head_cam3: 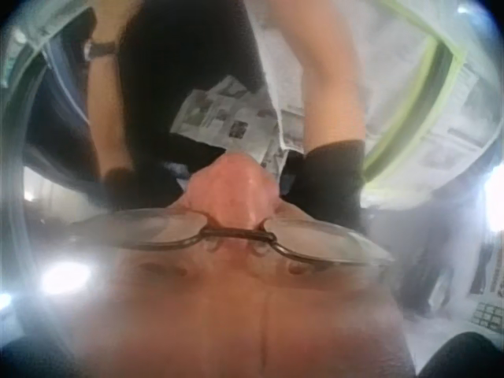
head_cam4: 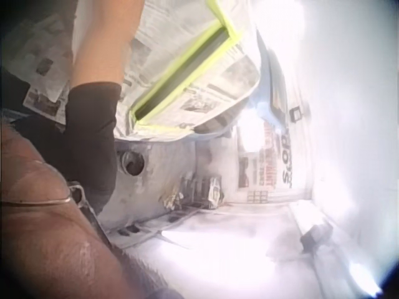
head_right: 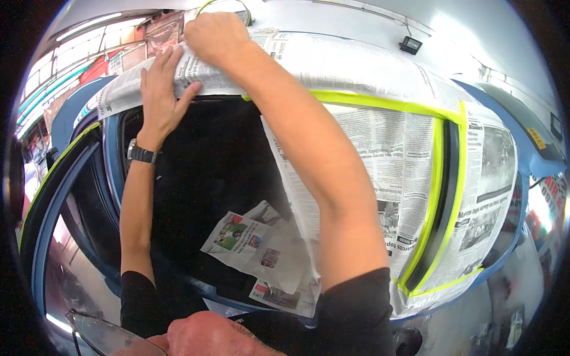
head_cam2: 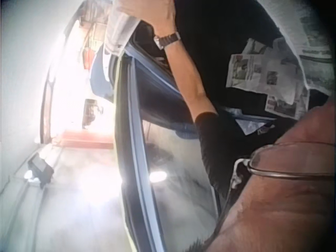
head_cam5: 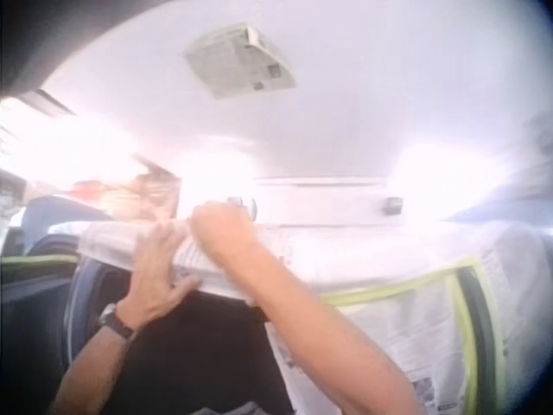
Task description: The person masks off the windows and edges of a car door using newspaper and yellow tape.
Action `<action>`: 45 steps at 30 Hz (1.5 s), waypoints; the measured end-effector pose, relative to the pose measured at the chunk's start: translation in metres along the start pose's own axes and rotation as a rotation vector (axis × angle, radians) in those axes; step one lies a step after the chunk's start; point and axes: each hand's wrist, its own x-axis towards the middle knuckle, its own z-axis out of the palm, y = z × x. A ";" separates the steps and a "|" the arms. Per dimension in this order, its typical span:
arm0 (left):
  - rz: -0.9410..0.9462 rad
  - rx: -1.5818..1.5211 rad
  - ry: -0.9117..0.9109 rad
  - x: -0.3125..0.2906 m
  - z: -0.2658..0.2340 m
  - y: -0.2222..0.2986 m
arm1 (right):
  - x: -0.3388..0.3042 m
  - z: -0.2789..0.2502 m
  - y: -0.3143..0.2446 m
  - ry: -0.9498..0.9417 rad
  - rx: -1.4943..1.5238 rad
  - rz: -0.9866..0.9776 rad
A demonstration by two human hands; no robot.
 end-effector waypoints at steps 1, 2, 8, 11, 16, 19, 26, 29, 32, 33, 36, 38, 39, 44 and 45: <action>0.005 0.021 0.018 -0.001 -0.001 0.001 | 0.008 0.000 -0.004 0.043 0.001 -0.018; 0.002 0.022 0.028 -0.002 -0.001 -0.001 | 0.017 -0.001 -0.009 0.089 0.004 -0.034; -0.017 -0.011 -0.008 0.001 -0.008 0.007 | 0.035 -0.009 -0.016 -0.128 0.293 0.183; -0.173 -0.271 0.009 0.005 -0.017 -0.009 | 0.036 -0.023 -0.029 -0.305 0.255 0.129; -0.531 -0.919 -0.066 0.065 -0.025 -0.031 | 0.034 -0.004 -0.018 -0.043 0.192 -0.047; -0.638 -1.446 -0.167 0.080 -0.022 -0.025 | 0.032 0.002 -0.015 0.225 0.379 -0.004; -0.414 -1.294 0.150 0.085 -0.010 -0.025 | 0.029 -0.003 -0.023 0.337 0.632 0.093; -0.195 -0.930 0.287 0.086 -0.005 -0.038 | 0.029 -0.002 -0.021 0.314 0.591 0.056; -0.168 -0.737 0.223 0.075 -0.003 -0.041 | 0.027 -0.003 -0.021 0.311 0.613 0.015; -0.180 -0.646 0.181 0.070 -0.004 -0.044 | 0.027 -0.003 -0.022 0.314 0.625 -0.008; -0.136 -0.521 0.105 0.062 -0.004 -0.050 | 0.023 -0.002 -0.024 0.280 0.541 -0.097; -0.051 -0.428 0.135 0.057 -0.001 -0.050 | 0.019 0.002 -0.025 0.257 0.553 -0.085; -0.001 -0.378 0.161 0.059 -0.006 -0.049 | 0.022 -0.002 -0.026 0.253 0.553 -0.090; 0.069 -0.321 0.183 0.061 -0.010 -0.052 | 0.027 0.001 -0.024 0.225 0.554 -0.138; 0.086 -0.322 0.196 0.059 -0.008 -0.052 | 0.026 0.004 -0.023 0.212 0.557 -0.138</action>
